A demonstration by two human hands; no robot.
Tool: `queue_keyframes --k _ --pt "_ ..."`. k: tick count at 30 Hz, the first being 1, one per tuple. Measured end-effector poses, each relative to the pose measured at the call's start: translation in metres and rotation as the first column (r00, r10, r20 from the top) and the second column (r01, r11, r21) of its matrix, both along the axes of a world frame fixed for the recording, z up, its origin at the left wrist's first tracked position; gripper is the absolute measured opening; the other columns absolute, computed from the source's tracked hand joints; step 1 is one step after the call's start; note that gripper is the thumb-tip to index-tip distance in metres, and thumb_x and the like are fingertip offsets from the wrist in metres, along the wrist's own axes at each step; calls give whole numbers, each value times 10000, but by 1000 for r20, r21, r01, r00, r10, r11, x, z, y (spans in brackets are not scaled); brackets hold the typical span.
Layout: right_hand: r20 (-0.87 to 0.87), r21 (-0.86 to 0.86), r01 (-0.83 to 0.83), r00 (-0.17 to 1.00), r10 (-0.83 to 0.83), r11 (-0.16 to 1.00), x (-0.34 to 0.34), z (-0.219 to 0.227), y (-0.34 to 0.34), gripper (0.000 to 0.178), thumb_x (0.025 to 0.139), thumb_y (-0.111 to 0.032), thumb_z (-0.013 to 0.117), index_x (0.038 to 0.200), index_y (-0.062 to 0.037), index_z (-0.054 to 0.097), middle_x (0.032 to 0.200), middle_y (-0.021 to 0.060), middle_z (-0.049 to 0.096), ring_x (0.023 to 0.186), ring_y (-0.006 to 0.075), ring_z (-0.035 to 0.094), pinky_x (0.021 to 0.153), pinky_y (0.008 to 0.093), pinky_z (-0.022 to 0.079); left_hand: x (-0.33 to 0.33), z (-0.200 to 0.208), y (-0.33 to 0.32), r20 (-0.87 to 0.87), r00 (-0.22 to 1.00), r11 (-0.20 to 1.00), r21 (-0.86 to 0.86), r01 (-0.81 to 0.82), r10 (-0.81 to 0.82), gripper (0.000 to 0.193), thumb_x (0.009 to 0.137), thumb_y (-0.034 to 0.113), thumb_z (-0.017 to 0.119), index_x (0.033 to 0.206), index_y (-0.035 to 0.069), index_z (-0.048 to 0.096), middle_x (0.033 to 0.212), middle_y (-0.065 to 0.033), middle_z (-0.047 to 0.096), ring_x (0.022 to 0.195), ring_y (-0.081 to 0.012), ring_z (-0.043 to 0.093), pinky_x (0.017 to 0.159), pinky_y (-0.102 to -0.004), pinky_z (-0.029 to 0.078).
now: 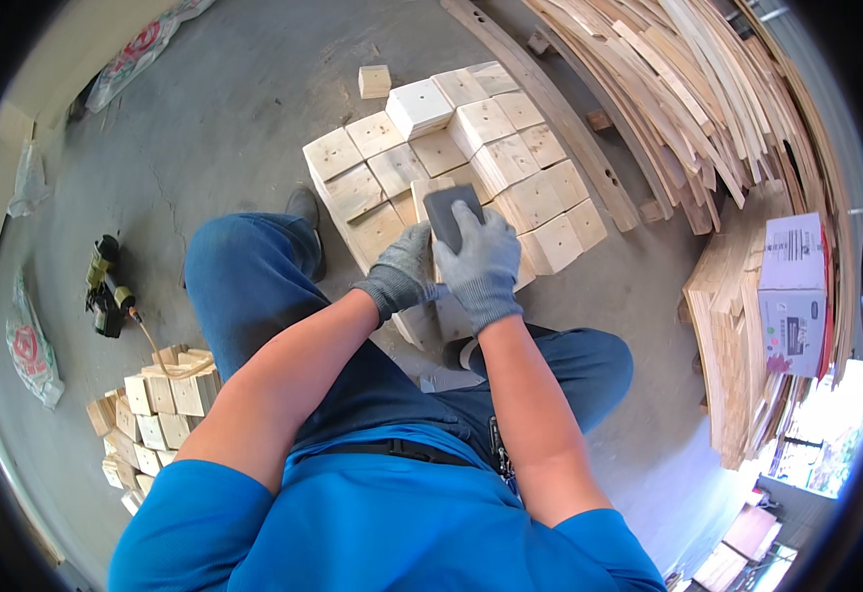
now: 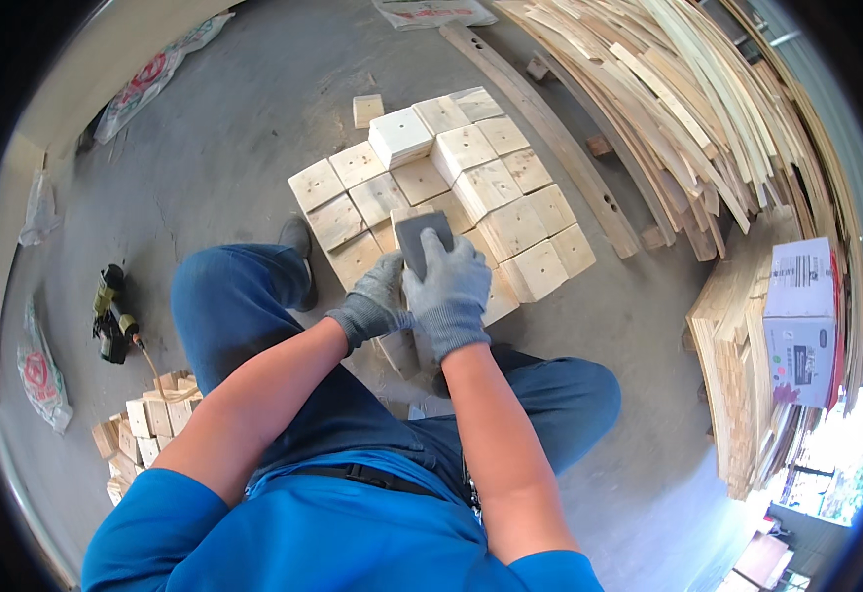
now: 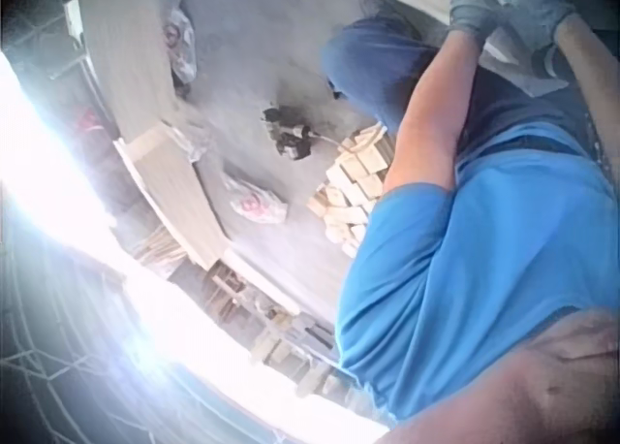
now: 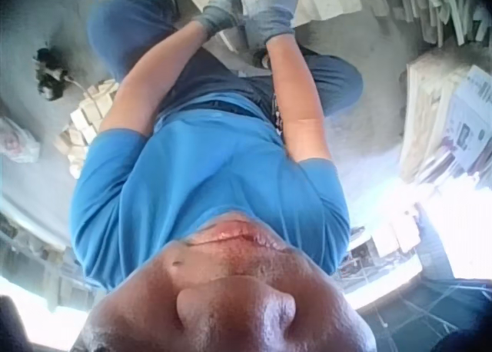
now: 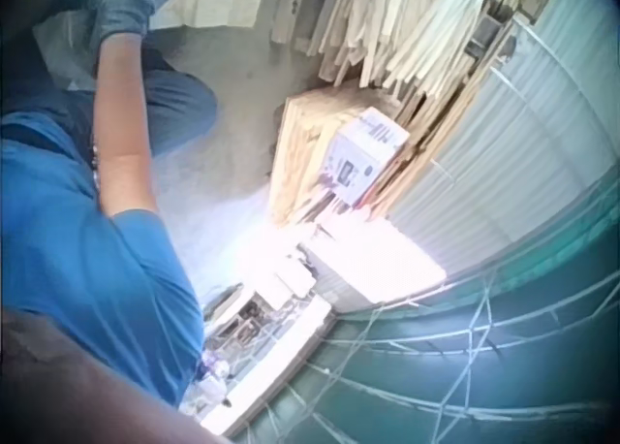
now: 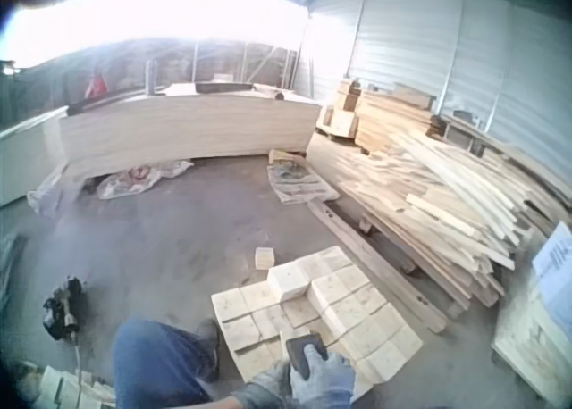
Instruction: The person sits on the floor and sands small wooden blocks with a sanding block, turning each piece to smooth multiple faces. Finished blocks are placed into a stack nearby.
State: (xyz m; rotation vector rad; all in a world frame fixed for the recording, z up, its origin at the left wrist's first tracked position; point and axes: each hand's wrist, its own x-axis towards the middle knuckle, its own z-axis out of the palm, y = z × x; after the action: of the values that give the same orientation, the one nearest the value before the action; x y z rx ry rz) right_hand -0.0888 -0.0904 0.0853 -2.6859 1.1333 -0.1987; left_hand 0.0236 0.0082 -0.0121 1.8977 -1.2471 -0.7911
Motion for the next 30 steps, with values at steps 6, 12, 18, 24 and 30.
queue_keyframes --k 6,12,18,24,30 --pt "48 -10 -34 998 34 999 -7 2 -3 704 849 -365 855 1492 -168 645 1380 262 615 1212 458 636 1048 546 519 -4 -1 -2 3 1000 999 35 -29 29 1153 689 487 991 1589 68 404 1512 -264 533 1409 -438 558 1183 -465 470" --pt "57 -14 -137 989 138 990 -73 -1 40 710 836 -344 861 1489 -164 647 1432 264 575 1249 473 597 1049 570 504 -2 -13 3 -17 1000 998 -61 11 -12 1125 689 434 986 1569 52 398 1474 -279 523 1394 -455 556 1188 -473 470" --pt "76 -30 -168 983 170 985 -93 0 52 703 823 -330 870 1471 -147 666 1418 263 577 1258 474 584 1068 566 488 -2 -12 3 -23 1000 1000 6 3 -2 1105 693 358 982 1568 39 387 1475 -273 524 1400 -451 548 1194 -473 465" --pt "87 -40 -48 995 52 998 -21 -8 -5 659 842 -388 866 1451 -209 686 1318 244 627 1176 450 645 999 534 548 -2 -7 4 59 998 999 21 -38 36 1183 692 444 994 1623 63 370 1518 -248 537 1394 -431 580 1174 -459 486" --pt "72 -26 -9 997 11 1000 -9 -8 -27 669 859 -404 860 1468 -200 673 1296 253 637 1165 440 655 995 530 549 -4 2 -1 0 999 998 37 -42 42 1155 689 429 996 1603 64 391 1509 -244 543 1414 -419 561 1195 -456 467"
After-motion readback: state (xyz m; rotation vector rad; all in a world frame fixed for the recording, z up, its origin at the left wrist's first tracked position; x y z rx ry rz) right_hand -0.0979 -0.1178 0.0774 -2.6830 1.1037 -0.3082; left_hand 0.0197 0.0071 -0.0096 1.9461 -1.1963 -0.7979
